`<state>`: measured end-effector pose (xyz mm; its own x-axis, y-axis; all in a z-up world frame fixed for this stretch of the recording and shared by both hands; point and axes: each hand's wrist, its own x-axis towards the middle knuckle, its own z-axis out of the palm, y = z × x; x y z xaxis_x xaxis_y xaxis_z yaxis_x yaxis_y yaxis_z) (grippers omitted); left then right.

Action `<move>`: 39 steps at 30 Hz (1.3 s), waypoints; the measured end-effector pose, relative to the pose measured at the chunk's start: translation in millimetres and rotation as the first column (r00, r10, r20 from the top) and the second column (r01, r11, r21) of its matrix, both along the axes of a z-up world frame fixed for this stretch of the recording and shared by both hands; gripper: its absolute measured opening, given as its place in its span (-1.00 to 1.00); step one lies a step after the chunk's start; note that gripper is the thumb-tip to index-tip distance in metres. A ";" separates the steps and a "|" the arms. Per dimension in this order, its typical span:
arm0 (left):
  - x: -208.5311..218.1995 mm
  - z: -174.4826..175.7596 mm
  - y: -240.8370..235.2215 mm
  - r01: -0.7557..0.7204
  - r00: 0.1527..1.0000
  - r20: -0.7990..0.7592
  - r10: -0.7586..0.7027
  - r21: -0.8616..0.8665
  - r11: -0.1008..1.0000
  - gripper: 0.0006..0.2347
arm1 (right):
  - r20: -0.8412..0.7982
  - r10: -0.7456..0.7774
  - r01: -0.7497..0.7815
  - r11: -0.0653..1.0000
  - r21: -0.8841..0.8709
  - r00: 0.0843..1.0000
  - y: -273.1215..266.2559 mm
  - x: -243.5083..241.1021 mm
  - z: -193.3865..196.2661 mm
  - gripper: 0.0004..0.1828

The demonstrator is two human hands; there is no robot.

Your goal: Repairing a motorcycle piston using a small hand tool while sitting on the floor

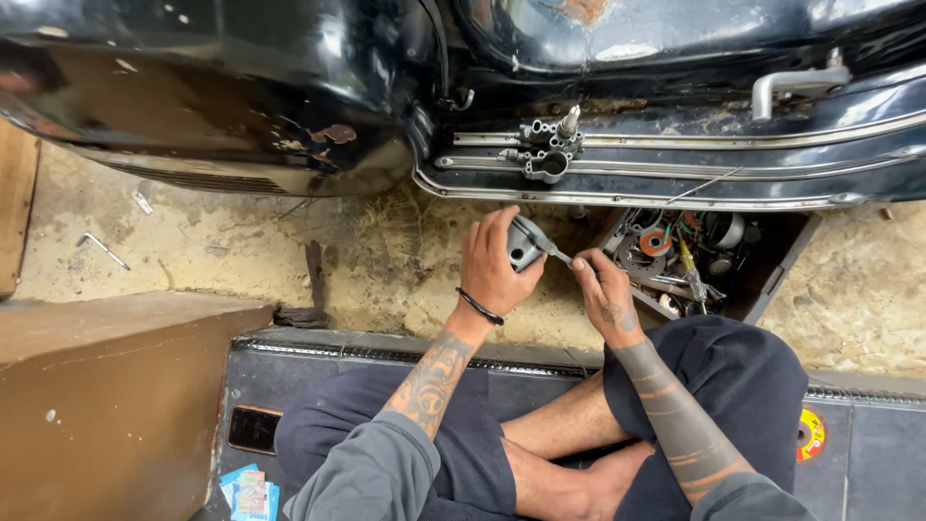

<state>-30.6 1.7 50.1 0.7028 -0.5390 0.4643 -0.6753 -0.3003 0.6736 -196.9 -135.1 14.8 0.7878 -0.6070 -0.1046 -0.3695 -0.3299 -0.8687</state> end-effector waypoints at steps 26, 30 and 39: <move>14.3 -5.8 1.7 0.300 0.882 -0.336 -0.330 -0.140 0.944 -0.39 | 0.041 -0.070 0.064 0.989 0.132 0.997 -42.6 12.8 -9.8 -0.67; 13.8 -4.6 -0.1 0.326 0.867 -0.348 -0.355 -0.142 0.935 -0.38 | 0.010 -0.014 0.013 0.991 0.135 1.000 -47.9 15.6 -19.8 -0.69; 10.5 -7.6 -2.3 0.340 0.856 -0.368 -0.364 -0.129 0.931 -0.38 | -0.023 -0.029 0.033 0.986 0.165 0.999 -53.4 16.0 -15.5 -0.70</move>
